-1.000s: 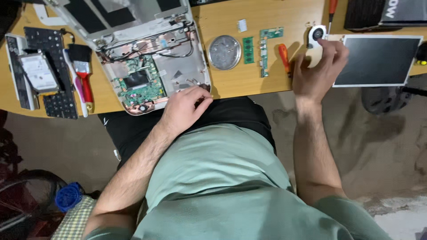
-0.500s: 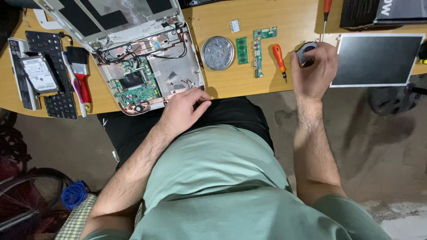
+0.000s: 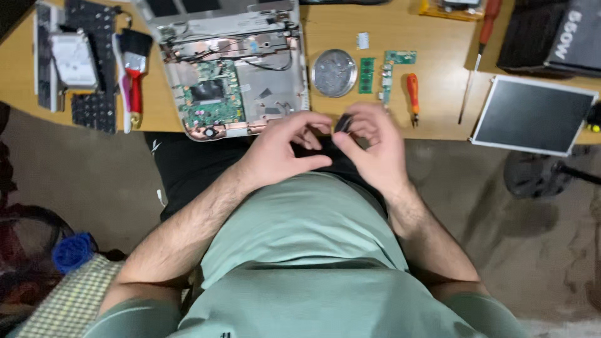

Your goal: The person uses a screwdriver to remove screws from a laptop's internal components. They then install a RAM module into the motherboard slot.

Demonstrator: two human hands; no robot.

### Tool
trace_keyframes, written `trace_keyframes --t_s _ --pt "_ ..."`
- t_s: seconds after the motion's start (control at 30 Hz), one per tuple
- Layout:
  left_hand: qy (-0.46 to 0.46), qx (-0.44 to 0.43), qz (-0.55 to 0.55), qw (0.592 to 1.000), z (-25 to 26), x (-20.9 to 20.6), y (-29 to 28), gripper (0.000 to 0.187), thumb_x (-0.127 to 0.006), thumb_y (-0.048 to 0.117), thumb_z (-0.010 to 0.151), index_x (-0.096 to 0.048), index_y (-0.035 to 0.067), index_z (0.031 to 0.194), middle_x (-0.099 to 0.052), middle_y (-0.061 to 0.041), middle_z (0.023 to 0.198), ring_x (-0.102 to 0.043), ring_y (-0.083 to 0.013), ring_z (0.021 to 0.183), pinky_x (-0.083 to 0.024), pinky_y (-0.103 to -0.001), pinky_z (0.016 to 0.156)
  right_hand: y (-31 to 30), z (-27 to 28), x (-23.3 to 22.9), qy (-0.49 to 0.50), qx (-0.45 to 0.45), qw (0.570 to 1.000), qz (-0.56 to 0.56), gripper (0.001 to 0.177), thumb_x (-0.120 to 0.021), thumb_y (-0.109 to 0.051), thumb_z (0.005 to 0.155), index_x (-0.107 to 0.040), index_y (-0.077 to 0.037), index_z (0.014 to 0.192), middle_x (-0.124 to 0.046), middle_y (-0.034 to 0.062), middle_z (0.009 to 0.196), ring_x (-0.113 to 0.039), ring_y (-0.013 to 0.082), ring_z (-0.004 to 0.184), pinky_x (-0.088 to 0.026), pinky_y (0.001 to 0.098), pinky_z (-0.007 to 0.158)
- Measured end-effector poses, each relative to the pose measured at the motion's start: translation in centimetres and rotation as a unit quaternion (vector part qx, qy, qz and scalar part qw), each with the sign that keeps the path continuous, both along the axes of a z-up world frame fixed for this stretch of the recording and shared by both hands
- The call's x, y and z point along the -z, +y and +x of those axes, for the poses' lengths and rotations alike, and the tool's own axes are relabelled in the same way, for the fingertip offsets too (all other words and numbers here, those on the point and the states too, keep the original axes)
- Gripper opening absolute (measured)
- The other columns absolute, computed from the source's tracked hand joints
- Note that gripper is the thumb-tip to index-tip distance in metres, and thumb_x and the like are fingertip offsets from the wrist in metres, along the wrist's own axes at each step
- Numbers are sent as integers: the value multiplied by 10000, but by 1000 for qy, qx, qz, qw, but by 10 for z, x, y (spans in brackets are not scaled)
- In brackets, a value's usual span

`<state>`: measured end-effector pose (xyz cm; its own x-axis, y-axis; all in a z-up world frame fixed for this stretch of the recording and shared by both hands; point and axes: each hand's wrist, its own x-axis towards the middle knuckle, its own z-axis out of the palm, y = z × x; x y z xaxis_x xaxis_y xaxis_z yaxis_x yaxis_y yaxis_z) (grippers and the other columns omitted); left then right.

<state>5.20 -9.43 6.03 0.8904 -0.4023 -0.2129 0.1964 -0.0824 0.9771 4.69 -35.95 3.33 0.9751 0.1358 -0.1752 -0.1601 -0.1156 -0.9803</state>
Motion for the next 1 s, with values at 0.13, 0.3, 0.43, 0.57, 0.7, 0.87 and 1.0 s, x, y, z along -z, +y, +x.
trace_keyframes --t_s 0.13,0.3,0.43,0.57,0.7,0.87,1.0 --pt "5 -64 18 998 -10 2 15 524 -1036 112 996 -781 50 1450 -893 -154 1218 -922 -253 1046 -757 -391 969 30 4 -10 42 -60 997 36 442 -916 -7 1098 -771 -58 1512 -848 125 1305 -877 172 1120 -695 398 1130" --pt "107 -180 -8 978 -35 65 44 206 -900 86 1073 -850 26 1264 -917 -102 1038 -832 -79 911 -747 -298 880 60 13 -39 92 -117 989 10 648 -970 63 993 -747 -41 1593 -860 164 1158 -883 197 1050 -751 405 1073" --pt "136 -226 -13 965 -43 51 62 143 -854 85 1091 -875 31 1222 -925 -108 989 -880 -111 890 -760 -304 871 83 28 -39 -25 -170 982 -81 513 -1007 46 994 -827 -15 1471 -837 184 1230 -926 294 1068 -761 401 998" --pt "144 -273 -22 951 -47 60 76 144 -845 66 1082 -853 -10 1204 -916 -160 982 -890 -142 858 -762 -300 827 113 40 -38 -211 -240 922 -218 538 -1068 -69 969 -868 -112 1467 -813 76 1310 -874 315 1157 -740 467 999" --pt "121 -307 -6 944 -50 74 94 138 -836 39 1070 -868 -23 1189 -905 -167 932 -887 -151 784 -762 -280 758 144 54 -41 -300 -297 869 -257 557 -1055 -37 952 -852 -82 1469 -803 101 1292 -829 351 1217 -702 500 1033" --pt "130 -362 -24 923 -52 74 117 214 -840 8 1057 -865 -72 1254 -900 -212 962 -900 -198 802 -789 -311 773 180 68 -22 -323 -332 855 -234 585 -1080 13 888 -853 -27 1426 -809 140 1245 -829 389 1167 -705 525 998" --pt "127 -418 -53 898 -55 86 140 249 -825 -12 1079 -832 -117 1305 -893 -260 1007 -903 -212 801 -800 -324 765 213 82 -19 -366 -345 842 -195 512 -1047 61 944 -864 -35 1412 -842 179 1295 -842 424 1175 -706 538 1000"
